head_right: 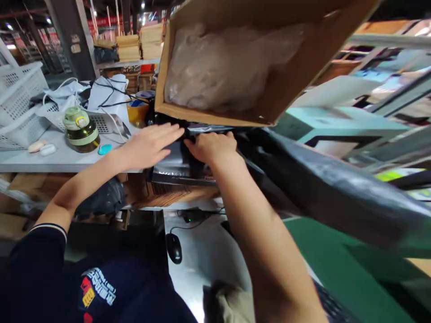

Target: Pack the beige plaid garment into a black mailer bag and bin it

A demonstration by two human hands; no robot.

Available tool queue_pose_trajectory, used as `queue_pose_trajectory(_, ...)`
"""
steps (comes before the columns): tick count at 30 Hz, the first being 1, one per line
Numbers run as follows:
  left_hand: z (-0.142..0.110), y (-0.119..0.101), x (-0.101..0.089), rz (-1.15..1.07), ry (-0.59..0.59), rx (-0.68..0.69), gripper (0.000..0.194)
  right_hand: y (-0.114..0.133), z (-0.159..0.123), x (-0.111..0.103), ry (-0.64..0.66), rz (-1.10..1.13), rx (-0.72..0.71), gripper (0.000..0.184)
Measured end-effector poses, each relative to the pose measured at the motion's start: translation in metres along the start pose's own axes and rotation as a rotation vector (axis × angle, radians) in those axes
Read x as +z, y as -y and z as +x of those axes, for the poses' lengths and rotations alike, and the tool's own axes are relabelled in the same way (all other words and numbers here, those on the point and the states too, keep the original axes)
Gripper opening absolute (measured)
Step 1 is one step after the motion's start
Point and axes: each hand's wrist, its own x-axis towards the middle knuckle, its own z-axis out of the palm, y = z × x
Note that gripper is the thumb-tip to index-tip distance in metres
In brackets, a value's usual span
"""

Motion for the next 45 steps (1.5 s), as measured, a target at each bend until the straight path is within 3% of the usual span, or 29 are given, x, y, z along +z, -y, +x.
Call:
queue_pose_trajectory(3, -0.106, -0.015, 0.021, -0.239, -0.207, -0.065, 0.034, -0.007, -0.050, 0.002, -0.151, -0.074, -0.026, 0.042)
queue_pose_trajectory(5, -0.172, -0.015, 0.048, -0.252, -0.249, -0.364, 0.030, -0.013, -0.083, 0.011, -0.361, -0.074, -0.134, 0.037)
queue_pose_trajectory(6, -0.200, -0.011, 0.062, -0.221, -0.223, -0.561, 0.029, -0.015, -0.101, 0.018, -0.475, -0.027, -0.219, 0.038)
queue_pose_trajectory(8, -0.243, 0.001, 0.091, -0.122, -0.001, -0.852, 0.036, -0.017, -0.139, 0.037, -0.604, 0.188, -0.410, 0.042)
queue_pose_trajectory(9, -0.259, 0.006, 0.103, -0.056, 0.143, -0.943, 0.042, -0.018, -0.159, 0.050, -0.590, 0.336, -0.490, 0.044)
queue_pose_trajectory(11, -0.278, 0.014, 0.119, 0.040, 0.392, -1.024, 0.037, -0.019, -0.195, 0.079, -0.435, 0.616, -0.571, 0.043)
queue_pose_trajectory(12, -0.282, 0.015, 0.123, 0.066, 0.455, -1.036, 0.031, -0.020, -0.210, 0.097, -0.332, 0.726, -0.561, 0.043)
queue_pose_trajectory(14, -0.282, 0.014, 0.121, 0.089, 0.464, -1.032, 0.034, -0.020, -0.233, 0.134, -0.172, 0.892, -0.469, 0.041)
queue_pose_trajectory(17, -0.262, 0.002, 0.107, 0.147, 0.345, -0.972, 0.042, -0.011, -0.248, 0.188, -0.092, 1.047, -0.302, 0.040)
queue_pose_trajectory(20, -0.219, -0.024, 0.098, 0.108, 0.319, -0.822, 0.041, 0.008, -0.250, 0.226, -0.156, 1.109, -0.225, 0.048)
queue_pose_trajectory(22, -0.180, -0.050, 0.103, -0.065, 0.368, -0.682, 0.035, 0.020, -0.249, 0.244, -0.232, 1.127, -0.155, 0.062)
queue_pose_trajectory(25, -0.113, -0.096, 0.127, -0.505, 0.456, -0.425, 0.031, 0.022, -0.251, 0.270, -0.292, 1.252, 0.019, 0.094)
queue_pose_trajectory(27, -0.071, -0.133, 0.151, -0.828, 0.619, -0.252, 0.035, 0.011, -0.261, 0.285, -0.349, 1.367, 0.122, 0.104)
queue_pose_trajectory(28, -0.051, -0.152, 0.163, -0.969, 0.747, -0.177, 0.036, 0.002, -0.269, 0.291, -0.386, 1.400, 0.168, 0.100)
queue_pose_trajectory(30, -0.017, -0.190, 0.187, -1.165, 1.034, -0.064, 0.036, -0.019, -0.290, 0.299, -0.434, 1.404, 0.289, 0.077)
queue_pose_trajectory(32, 0.011, -0.224, 0.206, -1.237, 1.232, -0.023, 0.030, -0.042, -0.313, 0.304, -0.431, 1.409, 0.468, 0.057)
queue_pose_trajectory(34, 0.038, -0.251, 0.221, -1.212, 1.330, -0.025, 0.028, -0.062, -0.337, 0.310, -0.468, 1.487, 0.687, 0.054)
queue_pose_trajectory(36, 0.066, -0.273, 0.234, -1.095, 1.381, 0.042, 0.028, -0.079, -0.359, 0.319, -0.584, 1.530, 0.880, 0.057)
queue_pose_trajectory(39, 0.109, -0.304, 0.250, -0.774, 1.295, 0.388, 0.015, -0.093, -0.390, 0.339, -0.705, 1.197, 1.075, 0.066)
queue_pose_trajectory(40, 0.122, -0.315, 0.254, -0.641, 1.231, 0.538, 0.010, -0.095, -0.399, 0.346, -0.652, 1.013, 1.126, 0.072)
queue_pose_trajectory(42, 0.141, -0.339, 0.260, -0.357, 1.108, 0.797, 0.013, -0.098, -0.414, 0.358, -0.415, 0.728, 1.223, 0.089)
queue_pose_trajectory(45, 0.154, -0.374, 0.269, -0.018, 0.992, 0.984, 0.024, -0.103, -0.427, 0.368, -0.059, 0.711, 1.299, 0.115)
